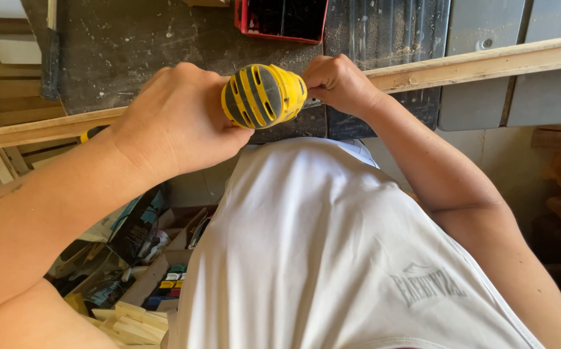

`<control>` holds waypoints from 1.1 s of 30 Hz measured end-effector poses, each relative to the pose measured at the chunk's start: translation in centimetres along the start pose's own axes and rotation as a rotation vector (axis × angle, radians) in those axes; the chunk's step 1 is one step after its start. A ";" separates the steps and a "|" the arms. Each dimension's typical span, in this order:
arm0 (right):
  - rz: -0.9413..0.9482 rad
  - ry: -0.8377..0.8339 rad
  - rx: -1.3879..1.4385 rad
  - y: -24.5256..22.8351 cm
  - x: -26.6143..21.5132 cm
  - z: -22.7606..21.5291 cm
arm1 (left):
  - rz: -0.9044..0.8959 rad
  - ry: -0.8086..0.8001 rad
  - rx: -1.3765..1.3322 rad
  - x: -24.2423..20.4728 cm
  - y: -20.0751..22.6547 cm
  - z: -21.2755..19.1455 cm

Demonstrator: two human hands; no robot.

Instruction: Attaching metal hinges to wooden beams using a power drill and screws to join them.

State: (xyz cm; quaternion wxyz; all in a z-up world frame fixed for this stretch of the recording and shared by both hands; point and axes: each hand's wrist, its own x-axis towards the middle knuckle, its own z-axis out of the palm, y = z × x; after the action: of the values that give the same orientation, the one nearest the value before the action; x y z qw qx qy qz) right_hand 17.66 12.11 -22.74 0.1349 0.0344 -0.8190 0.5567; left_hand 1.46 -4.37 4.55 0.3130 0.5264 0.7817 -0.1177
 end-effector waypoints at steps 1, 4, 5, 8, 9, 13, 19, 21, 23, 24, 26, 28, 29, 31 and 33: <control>0.002 0.004 -0.024 0.1 -0.1 0.1 | -0.017 -0.003 0.010 0.0 0.1 0.1; -0.001 0.006 -0.064 0.4 -0.2 0.1 | -0.046 -0.015 0.009 0.0 0.6 0.1; -0.004 0.000 -0.077 0.4 -0.2 0.1 | -0.061 -0.026 -0.004 0.0 0.7 0.1; -0.026 -0.004 0.053 -2.8 0.9 -2.2 | -0.061 -0.052 0.004 0.3 0.9 0.1; -0.028 -0.006 0.056 -5.9 1.7 -3.0 | -0.065 -0.053 0.004 0.3 1.1 -0.1; -0.368 0.096 0.187 -14.8 4.4 -5.2 | -0.111 -0.185 -0.012 0.7 3.1 -2.0; -0.616 0.048 0.128 -18.4 7.2 -5.4 | -0.204 -0.355 0.004 1.0 4.7 -3.5; -0.593 0.052 0.123 -18.3 6.9 -5.2 | -0.195 -0.367 -0.007 1.0 4.9 -3.4; -0.596 0.063 0.109 -18.1 7.1 -5.3 | -0.210 -0.349 -0.016 1.0 4.9 -3.5; -0.601 0.059 0.101 -18.0 7.1 -5.3 | -0.208 -0.339 -0.016 1.2 4.7 -3.5; -0.584 0.069 0.096 -17.7 7.0 -4.6 | -0.207 -0.343 -0.020 1.2 4.5 -3.1; -0.590 0.067 0.102 -17.3 7.1 -4.4 | -0.201 -0.350 -0.025 1.3 4.2 -2.6; -0.594 0.067 0.106 -17.1 7.1 -4.3 | -0.192 -0.358 -0.028 1.5 4.2 -2.4; -0.594 0.068 0.113 -17.0 7.1 -4.5 | -0.197 -0.365 -0.045 1.6 4.4 -2.6; -0.597 0.065 0.128 -16.9 7.2 -4.4 | -0.209 -0.373 -0.066 1.8 4.2 -2.5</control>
State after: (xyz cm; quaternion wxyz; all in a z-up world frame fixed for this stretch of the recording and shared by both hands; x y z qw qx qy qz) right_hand 15.04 10.51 -4.13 0.3159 0.2641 -0.7314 0.5436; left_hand 3.87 -0.03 6.01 0.4556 0.4010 0.7639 -0.2193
